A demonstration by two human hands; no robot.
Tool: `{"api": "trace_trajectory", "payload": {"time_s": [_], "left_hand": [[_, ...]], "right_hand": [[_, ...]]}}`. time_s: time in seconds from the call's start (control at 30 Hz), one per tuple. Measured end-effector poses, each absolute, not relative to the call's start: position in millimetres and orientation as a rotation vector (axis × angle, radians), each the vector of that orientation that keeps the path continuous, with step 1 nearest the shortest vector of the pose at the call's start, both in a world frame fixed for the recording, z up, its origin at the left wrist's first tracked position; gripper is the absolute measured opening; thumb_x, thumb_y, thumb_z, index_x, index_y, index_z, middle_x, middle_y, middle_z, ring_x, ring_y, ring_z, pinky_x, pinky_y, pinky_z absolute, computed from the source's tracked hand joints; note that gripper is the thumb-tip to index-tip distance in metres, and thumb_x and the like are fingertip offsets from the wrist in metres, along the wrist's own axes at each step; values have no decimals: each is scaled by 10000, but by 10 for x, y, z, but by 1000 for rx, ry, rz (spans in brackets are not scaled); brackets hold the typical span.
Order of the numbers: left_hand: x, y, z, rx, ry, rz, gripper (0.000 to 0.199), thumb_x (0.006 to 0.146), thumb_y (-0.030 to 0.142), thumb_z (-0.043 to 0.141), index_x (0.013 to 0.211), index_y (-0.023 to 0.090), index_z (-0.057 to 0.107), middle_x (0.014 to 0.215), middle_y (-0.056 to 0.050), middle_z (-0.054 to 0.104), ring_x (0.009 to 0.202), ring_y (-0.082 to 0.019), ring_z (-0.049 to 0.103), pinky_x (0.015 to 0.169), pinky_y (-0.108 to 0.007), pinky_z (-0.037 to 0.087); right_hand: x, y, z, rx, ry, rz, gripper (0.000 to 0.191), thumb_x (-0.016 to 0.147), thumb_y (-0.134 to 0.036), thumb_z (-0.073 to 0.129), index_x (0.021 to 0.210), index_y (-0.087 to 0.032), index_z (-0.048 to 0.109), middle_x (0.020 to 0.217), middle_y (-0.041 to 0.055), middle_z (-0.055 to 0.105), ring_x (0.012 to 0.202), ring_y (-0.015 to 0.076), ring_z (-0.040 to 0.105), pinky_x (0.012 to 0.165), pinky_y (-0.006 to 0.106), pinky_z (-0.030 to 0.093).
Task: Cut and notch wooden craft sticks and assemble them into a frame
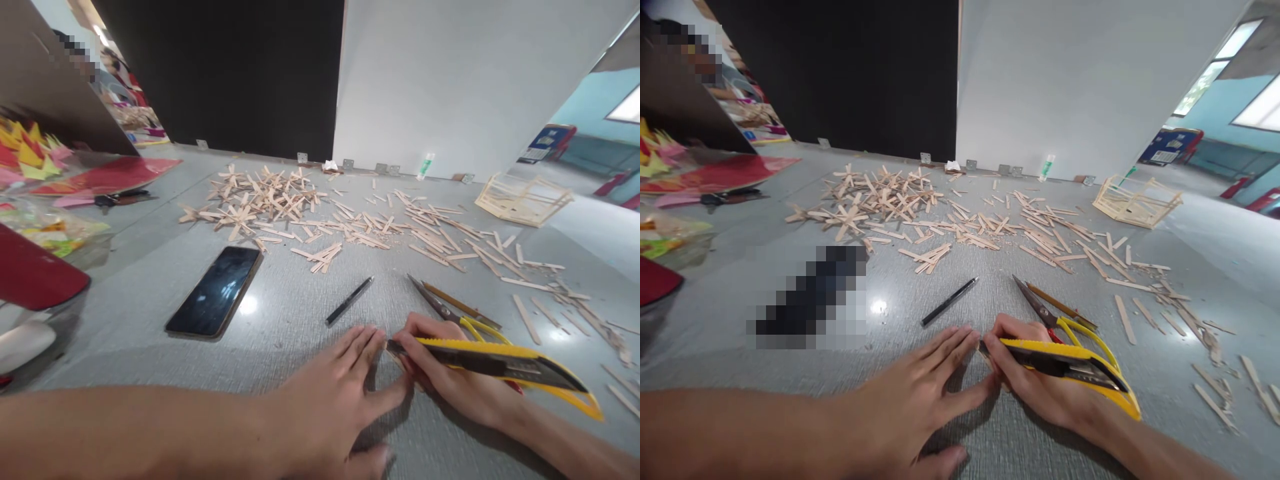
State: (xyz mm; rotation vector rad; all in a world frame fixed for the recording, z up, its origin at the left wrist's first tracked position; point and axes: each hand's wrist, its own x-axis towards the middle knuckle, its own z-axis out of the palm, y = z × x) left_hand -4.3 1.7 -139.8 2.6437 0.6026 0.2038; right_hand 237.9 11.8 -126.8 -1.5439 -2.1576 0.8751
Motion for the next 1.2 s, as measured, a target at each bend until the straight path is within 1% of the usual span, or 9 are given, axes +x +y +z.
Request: {"api": "trace_trajectory", "payload": {"time_s": [0.3, 0.4, 0.47, 0.57, 0.67, 0.87, 1.0, 1.1, 1.2], "left_hand": [[-32, 19, -1411, 2646, 606, 222, 726, 1009, 517, 475, 1612, 169, 269, 1690, -259, 84, 1542, -456, 112, 1266, -559, 177], [-38, 18, -1401, 2640, 592, 226, 695, 1019, 524, 470, 1626, 274, 244, 1710, -205, 63, 1544, -449, 124, 1257, -586, 184], [-40, 16, -1396, 2633, 589, 216, 680, 1024, 531, 463, 1625, 300, 242, 1712, -196, 57, 1544, -450, 123, 1251, -601, 183], [-34, 7, -1395, 2625, 609, 205, 709, 1020, 533, 471, 1626, 251, 234, 1700, -231, 61, 1545, -458, 109, 1248, -613, 174], [-22, -2, -1398, 2640, 626, 211, 709, 1019, 535, 472, 1623, 247, 239, 1696, -238, 70, 1544, -460, 112, 1246, -615, 171], [-19, -4, -1396, 2665, 629, 217, 710, 1019, 525, 463, 1624, 226, 240, 1679, -275, 123, 1534, -475, 139, 1239, -617, 191], [-32, -2, -1393, 2667, 627, 215, 725, 1015, 526, 476, 1630, 231, 231, 1691, -248, 112, 1536, -472, 144, 1243, -612, 191], [-30, 1, -1394, 2669, 609, 203, 716, 1022, 520, 465, 1633, 228, 231, 1694, -241, 91, 1538, -469, 127, 1249, -609, 178], [-22, 2, -1399, 2654, 632, 199, 727, 1024, 542, 444, 1635, 214, 229, 1691, -253, 67, 1537, -472, 77, 1250, -608, 174]], "right_hand": [[2410, 114, -1299, -1513, -2275, 669, 362, 1064, -488, 470, 797, -258, 553, 702, -39, 612, 680, 160, 593, 653, 307, 461], [2403, 107, -1284, -1455, -2333, 563, 358, 1070, -442, 460, 771, -257, 524, 717, -18, 613, 682, 172, 608, 634, 306, 470], [2386, 112, -1252, -1403, -2370, 530, 365, 1072, -409, 470, 743, -252, 488, 672, -28, 591, 640, 158, 603, 608, 288, 461], [2357, 137, -1191, -1324, -2434, 498, 383, 1077, -390, 462, 723, -244, 455, 613, -47, 553, 576, 135, 592, 572, 265, 439], [2348, 162, -1152, -1288, -2496, 481, 384, 1076, -389, 446, 721, -243, 438, 590, -53, 539, 542, 128, 583, 542, 259, 426], [2382, 141, -1176, -1300, -2481, 421, 385, 1067, -380, 428, 705, -248, 441, 580, -35, 555, 542, 153, 569, 549, 307, 428], [2395, 126, -1197, -1325, -2470, 461, 371, 1055, -393, 455, 713, -251, 471, 602, -23, 573, 571, 163, 576, 562, 315, 431], [2392, 138, -1200, -1385, -2379, 645, 435, 1059, -437, 444, 670, -243, 448, 572, -34, 528, 542, 156, 536, 550, 315, 409], [2386, 156, -1189, -1464, -2274, 780, 473, 1079, -467, 410, 671, -238, 483, 579, -39, 556, 534, 141, 535, 537, 298, 411]]}}
